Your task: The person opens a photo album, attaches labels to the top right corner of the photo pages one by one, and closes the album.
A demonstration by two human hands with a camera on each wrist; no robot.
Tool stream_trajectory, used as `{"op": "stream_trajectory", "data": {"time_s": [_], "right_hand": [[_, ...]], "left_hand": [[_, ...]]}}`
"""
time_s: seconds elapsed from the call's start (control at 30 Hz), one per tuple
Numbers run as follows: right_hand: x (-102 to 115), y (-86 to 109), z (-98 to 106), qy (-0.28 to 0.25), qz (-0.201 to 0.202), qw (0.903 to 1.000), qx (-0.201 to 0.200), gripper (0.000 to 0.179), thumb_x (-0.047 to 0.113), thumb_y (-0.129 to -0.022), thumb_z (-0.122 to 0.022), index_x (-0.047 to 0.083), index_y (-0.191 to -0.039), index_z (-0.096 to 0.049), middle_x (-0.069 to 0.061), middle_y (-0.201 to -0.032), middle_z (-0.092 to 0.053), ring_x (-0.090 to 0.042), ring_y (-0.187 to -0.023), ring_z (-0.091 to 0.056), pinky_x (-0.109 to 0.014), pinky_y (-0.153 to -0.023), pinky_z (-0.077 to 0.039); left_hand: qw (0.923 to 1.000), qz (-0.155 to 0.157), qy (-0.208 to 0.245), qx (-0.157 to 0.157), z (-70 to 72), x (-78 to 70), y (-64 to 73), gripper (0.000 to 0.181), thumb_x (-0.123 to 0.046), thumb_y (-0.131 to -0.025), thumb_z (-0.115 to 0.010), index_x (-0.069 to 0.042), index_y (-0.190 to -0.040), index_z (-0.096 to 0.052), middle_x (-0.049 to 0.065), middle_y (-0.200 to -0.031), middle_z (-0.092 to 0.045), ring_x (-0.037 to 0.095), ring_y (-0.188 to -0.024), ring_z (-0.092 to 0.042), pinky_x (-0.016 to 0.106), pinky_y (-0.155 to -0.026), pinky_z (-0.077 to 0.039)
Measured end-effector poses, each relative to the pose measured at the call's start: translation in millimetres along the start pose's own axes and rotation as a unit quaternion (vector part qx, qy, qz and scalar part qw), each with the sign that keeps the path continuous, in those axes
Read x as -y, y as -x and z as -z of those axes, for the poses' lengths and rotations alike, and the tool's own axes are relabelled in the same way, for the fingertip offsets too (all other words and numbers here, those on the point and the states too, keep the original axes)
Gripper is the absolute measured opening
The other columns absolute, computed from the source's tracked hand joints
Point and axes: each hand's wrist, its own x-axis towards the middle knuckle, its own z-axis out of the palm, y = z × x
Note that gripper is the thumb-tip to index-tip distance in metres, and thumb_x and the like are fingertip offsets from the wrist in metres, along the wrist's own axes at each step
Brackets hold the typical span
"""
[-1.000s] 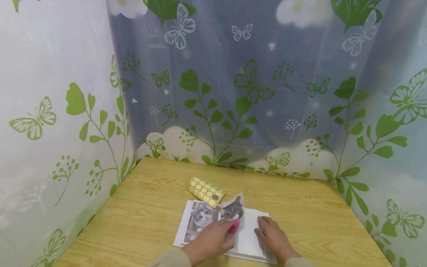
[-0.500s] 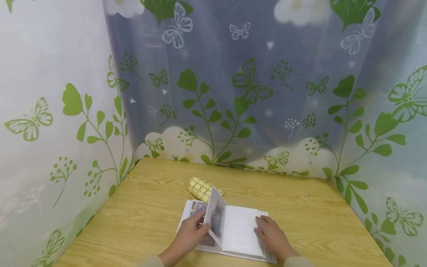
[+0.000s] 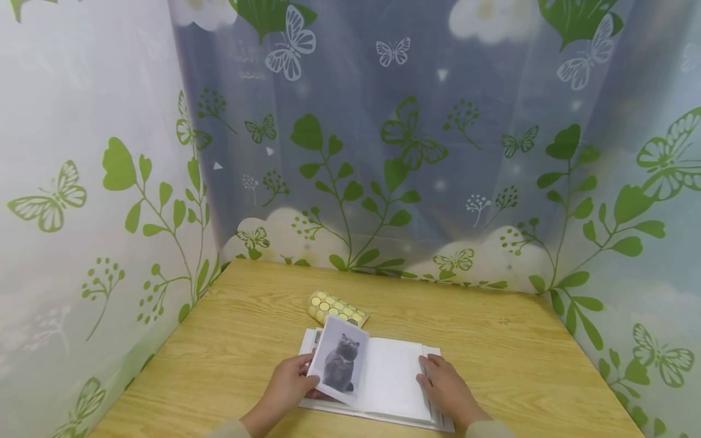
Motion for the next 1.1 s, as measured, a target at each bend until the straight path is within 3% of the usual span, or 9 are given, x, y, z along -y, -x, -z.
{"op": "stream_trajectory", "data": {"time_s": [0.17, 0.4, 0.6, 0.77, 0.87, 1.1], "right_hand": [[0.8, 0.0, 0.5, 0.001, -0.003, 1.0000, 0.001, 0.048, 0.024, -0.100, -0.058, -0.004, -0.138, -0.053, -0.029, -0.140, -0.047, -0.047, -0.131, -0.043, -0.062, -0.107, -0.035], [0.4, -0.4, -0.6, 0.002, -0.009, 0.9999, 0.005, 0.049, 0.027, -0.100, -0.058, -0.003, -0.139, -0.053, -0.028, -0.142, -0.046, -0.047, -0.131, -0.042, -0.062, -0.107, -0.035], [-0.3, 0.2, -0.6, 0.000, -0.010, 0.9999, 0.004, 0.049, 0.027, -0.100, -0.058, -0.002, -0.139, -0.052, -0.028, -0.142, -0.045, -0.047, -0.132, -0.042, -0.062, -0.107, -0.035], [-0.8, -0.4, -1.7, 0.005, -0.011, 0.9999, 0.004, 0.049, 0.027, -0.100, -0.058, -0.002, -0.139, -0.053, -0.028, -0.142, -0.046, -0.047, -0.132, -0.042, -0.061, -0.107, -0.035], [-1.6, -1.0, -2.9, 0.007, -0.012, 0.9999, 0.006, 0.049, 0.027, -0.100, -0.058, -0.002, -0.139, -0.052, -0.028, -0.142, -0.046, -0.046, -0.132, -0.042, -0.061, -0.108, -0.034], [-2.4, -2.3, -4.1, 0.005, -0.013, 0.9999, 0.005, 0.049, 0.027, -0.100, -0.058, -0.002, -0.140, -0.052, -0.027, -0.143, -0.046, -0.046, -0.133, -0.041, -0.061, -0.108, -0.034]], "left_hand": [[0.9992, 0.002, -0.039, -0.003, 5.0, 5.8, 3.5, 0.049, 0.013, -0.078, -0.063, 0.025, -0.123, -0.050, 0.007, -0.071, -0.063, 0.017, -0.057, -0.065, 0.029, -0.054, -0.059], [0.9954, -0.003, -0.096, 0.000, 12.9, 12.5, 5.8, 0.049, 0.005, -0.077, -0.070, 0.024, -0.118, -0.054, 0.004, -0.067, -0.065, 0.015, -0.054, -0.063, 0.027, -0.050, -0.055], [0.9803, -0.024, -0.192, -0.039, 24.6, 14.3, 1.4, 0.036, -0.003, -0.076, -0.077, 0.013, -0.106, -0.066, 0.001, -0.072, -0.064, 0.012, -0.061, -0.057, 0.025, -0.054, -0.050], [0.9737, -0.008, -0.220, -0.058, 33.6, 14.7, -16.4, 0.033, -0.009, -0.079, -0.078, 0.009, -0.105, -0.068, 0.004, -0.079, -0.064, 0.016, -0.072, -0.059, 0.031, -0.063, -0.053], [0.9725, 0.008, -0.225, -0.060, 38.6, 15.7, -31.5, 0.036, -0.012, -0.082, -0.077, 0.010, -0.109, -0.066, 0.006, -0.083, -0.065, 0.019, -0.076, -0.061, 0.034, -0.066, -0.055], [0.9605, 0.016, -0.268, -0.074, 46.1, 12.8, -72.0, 0.047, -0.024, -0.091, -0.069, 0.011, -0.121, -0.061, 0.019, -0.100, -0.068, 0.030, -0.090, -0.065, 0.047, -0.077, -0.055]]}}
